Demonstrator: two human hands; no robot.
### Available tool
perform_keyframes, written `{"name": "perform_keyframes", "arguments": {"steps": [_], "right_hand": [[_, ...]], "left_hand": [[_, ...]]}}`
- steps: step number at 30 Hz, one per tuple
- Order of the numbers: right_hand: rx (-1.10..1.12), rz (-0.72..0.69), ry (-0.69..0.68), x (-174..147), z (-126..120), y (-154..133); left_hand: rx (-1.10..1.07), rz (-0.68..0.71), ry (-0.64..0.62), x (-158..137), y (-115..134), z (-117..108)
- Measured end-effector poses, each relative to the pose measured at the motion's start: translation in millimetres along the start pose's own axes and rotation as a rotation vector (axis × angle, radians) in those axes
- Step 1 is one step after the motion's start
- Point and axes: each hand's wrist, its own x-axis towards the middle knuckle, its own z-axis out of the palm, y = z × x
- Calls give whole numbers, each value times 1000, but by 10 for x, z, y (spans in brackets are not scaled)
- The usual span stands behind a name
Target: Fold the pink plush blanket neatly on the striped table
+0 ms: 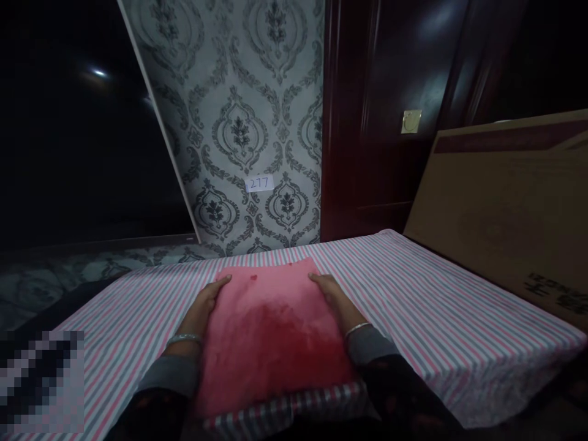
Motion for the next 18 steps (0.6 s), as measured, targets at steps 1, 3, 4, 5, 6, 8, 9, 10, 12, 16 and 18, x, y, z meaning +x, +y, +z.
{"name": "perform_keyframes", "arguments": {"steps": [1, 3, 4, 5, 6, 8, 9, 10, 12, 16, 18], "right_hand": [[68, 7, -21, -31, -27, -55], [175, 2, -46, -95, -93, -172], [225, -9, -55, -129, -132, -235], [281, -30, -61, -164, -174, -300], [344, -66, -63, -199, -221, -368], [472, -181, -54, -265, -324, -523], [520, -249, -43, -292, -382, -613], [549, -312, -27, -310, -443, -715], [554, -409, 9, -319, -576, -948], [501, -618, 125, -274, -835, -1387], [452, -703, 198, -283, -914, -1440]], "left_hand": [[-62, -55, -60, -40, 77, -10], [-140, -128, -154, -115, 247, -37], [-171, -129, -173, -151, 333, -55], [-195, -97, -171, -187, 416, -78], [-227, -54, -171, -224, 496, -105], [-294, 67, -180, -299, 660, -166], [-321, 138, -184, -336, 750, -196], [-343, 211, -184, -369, 851, -223], [-368, 366, -166, -422, 1084, -257], [-349, 712, -139, -482, 1545, -290], [-264, 832, -142, -520, 1614, -345]]}}
